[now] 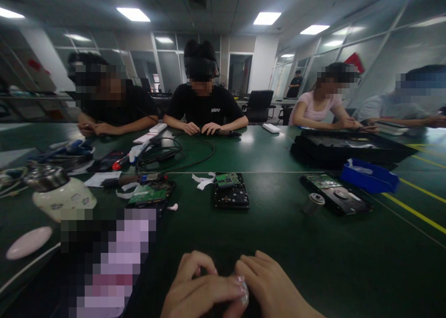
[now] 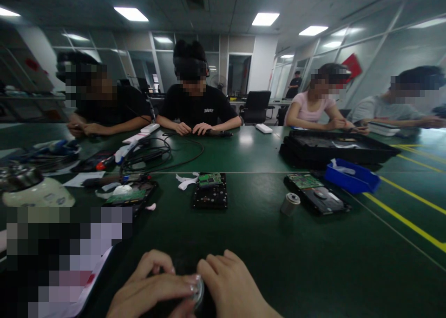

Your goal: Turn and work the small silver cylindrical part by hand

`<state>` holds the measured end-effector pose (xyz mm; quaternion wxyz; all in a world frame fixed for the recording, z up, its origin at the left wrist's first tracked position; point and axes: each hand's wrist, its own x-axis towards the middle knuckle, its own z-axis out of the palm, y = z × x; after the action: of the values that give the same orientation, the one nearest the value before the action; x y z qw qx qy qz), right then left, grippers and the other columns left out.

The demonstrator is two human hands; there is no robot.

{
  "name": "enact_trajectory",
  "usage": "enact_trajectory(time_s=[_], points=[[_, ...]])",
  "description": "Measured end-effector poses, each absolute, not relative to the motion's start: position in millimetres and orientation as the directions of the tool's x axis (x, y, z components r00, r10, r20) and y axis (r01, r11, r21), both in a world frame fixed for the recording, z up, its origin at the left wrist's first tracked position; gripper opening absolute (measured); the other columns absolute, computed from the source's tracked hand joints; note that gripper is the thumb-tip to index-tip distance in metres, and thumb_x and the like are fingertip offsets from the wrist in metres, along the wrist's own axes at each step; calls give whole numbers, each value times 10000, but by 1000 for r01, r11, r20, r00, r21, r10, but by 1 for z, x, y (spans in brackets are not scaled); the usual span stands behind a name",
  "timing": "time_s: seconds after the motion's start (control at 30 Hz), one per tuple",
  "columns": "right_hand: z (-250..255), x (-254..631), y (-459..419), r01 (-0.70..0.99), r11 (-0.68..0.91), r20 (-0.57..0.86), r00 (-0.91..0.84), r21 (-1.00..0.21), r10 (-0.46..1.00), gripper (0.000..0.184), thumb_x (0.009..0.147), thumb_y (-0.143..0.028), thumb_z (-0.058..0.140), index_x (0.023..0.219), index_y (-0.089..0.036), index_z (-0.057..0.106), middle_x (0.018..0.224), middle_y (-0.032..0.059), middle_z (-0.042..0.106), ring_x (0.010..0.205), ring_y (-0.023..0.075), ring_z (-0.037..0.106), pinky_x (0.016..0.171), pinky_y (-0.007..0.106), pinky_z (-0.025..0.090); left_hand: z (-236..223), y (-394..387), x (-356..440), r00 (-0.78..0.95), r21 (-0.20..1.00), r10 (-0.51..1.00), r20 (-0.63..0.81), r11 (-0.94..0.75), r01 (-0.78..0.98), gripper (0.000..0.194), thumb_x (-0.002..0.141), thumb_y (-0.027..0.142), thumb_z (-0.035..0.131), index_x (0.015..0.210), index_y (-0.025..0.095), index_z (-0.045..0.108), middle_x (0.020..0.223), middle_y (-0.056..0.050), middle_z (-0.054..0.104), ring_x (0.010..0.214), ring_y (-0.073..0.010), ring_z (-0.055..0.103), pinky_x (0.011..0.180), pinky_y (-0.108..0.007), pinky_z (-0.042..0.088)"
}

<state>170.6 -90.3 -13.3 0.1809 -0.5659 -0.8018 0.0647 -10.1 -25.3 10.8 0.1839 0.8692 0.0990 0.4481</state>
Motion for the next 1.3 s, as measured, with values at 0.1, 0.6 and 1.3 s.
enact_trajectory(time_s=[0.1,0.6,1.3], points=[[-11,169,-90,889,350,218,-294,-296,931,294,733,-479,608,736,-210,488,702,2,596,611,174,545,626,314,359,10,-26,-10,585,568,466,664,-823,10,221,745,87,711,915,225,682,684,3,695,599,-142,612,494,-216,529],[-4,167,-91,905,292,141,-260,-308,955,358,679,-486,701,833,-201,547,780,20,640,687,201,590,747,343,420,-21,14,-2,407,714,835,370,-536,451,262,750,192,733,998,278,720,912,-36,745,870,-265,688,809,-508,541],[-12,167,-90,913,333,175,-298,-234,939,393,753,-583,614,845,-205,556,767,12,633,671,192,593,650,318,381,2,-13,-1,480,563,443,757,-816,-135,147,791,237,744,914,231,663,741,-5,753,768,-181,618,649,-266,531]])
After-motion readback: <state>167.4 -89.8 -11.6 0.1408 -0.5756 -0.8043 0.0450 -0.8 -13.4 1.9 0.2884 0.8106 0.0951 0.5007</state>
